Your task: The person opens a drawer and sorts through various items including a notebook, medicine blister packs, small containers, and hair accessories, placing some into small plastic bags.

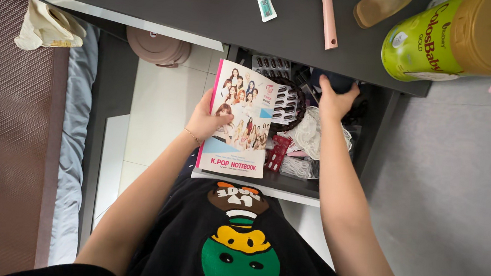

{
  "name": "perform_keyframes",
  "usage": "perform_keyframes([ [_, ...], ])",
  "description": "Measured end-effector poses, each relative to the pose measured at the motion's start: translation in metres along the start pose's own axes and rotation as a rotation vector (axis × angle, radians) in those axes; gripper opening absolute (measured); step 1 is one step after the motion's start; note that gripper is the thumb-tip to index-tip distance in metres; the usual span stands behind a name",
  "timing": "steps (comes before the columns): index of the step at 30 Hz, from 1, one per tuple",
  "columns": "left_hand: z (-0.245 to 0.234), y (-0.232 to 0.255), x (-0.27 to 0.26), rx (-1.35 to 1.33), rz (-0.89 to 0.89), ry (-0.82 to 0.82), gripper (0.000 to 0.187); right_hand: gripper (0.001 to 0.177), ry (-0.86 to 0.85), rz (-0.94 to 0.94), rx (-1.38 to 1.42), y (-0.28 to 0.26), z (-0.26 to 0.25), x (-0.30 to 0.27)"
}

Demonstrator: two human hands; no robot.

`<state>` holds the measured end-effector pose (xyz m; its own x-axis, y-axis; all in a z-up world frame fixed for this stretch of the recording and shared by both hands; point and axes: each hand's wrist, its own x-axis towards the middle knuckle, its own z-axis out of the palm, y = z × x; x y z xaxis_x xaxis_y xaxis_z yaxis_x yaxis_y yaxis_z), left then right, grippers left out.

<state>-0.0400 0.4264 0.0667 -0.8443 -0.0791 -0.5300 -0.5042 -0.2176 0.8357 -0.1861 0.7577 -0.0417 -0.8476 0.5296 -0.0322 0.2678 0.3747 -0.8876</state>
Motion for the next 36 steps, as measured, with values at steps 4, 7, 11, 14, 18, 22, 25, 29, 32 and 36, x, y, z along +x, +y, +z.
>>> perform_keyframes([
  [4,-0.004,0.008,0.0,0.089,0.083,0.028,0.083,0.112,-0.019,-0.192,-0.111,-0.022,0.005,-0.013],
  [7,-0.025,0.022,-0.001,0.099,0.107,0.027,0.081,0.115,0.067,-0.027,-0.447,-0.047,-0.002,-0.04],
  [11,-0.05,0.036,0.0,0.068,0.126,0.038,0.084,0.079,-0.211,-0.263,-0.502,-0.05,-0.006,-0.086],
  [14,-0.056,0.031,-0.005,0.083,0.092,0.059,0.085,0.069,-0.349,-0.269,-0.765,-0.046,-0.004,-0.09],
  [18,-0.052,0.016,-0.005,0.142,0.079,0.113,0.091,0.03,-0.314,-0.528,-0.724,-0.049,-0.02,-0.082],
  [22,-0.049,0.012,-0.006,0.023,0.104,0.068,0.089,0.028,-0.408,-0.202,-0.253,-0.061,-0.052,-0.069],
  [25,-0.049,0.021,-0.007,-0.081,0.106,0.049,0.085,0.02,-0.338,-0.149,0.058,-0.069,-0.076,-0.056],
  [29,-0.05,0.034,-0.007,-0.296,0.11,0.028,0.079,0.015,-0.362,0.0,0.306,-0.094,-0.09,-0.043],
  [32,-0.053,0.041,-0.01,-0.364,0.125,0.016,0.08,0.02,-0.349,0.172,0.458,-0.128,-0.078,-0.037],
  [36,-0.067,0.042,-0.019,-0.398,0.156,0.003,0.081,0.031,-0.38,0.355,0.585,-0.17,-0.031,-0.024],
])
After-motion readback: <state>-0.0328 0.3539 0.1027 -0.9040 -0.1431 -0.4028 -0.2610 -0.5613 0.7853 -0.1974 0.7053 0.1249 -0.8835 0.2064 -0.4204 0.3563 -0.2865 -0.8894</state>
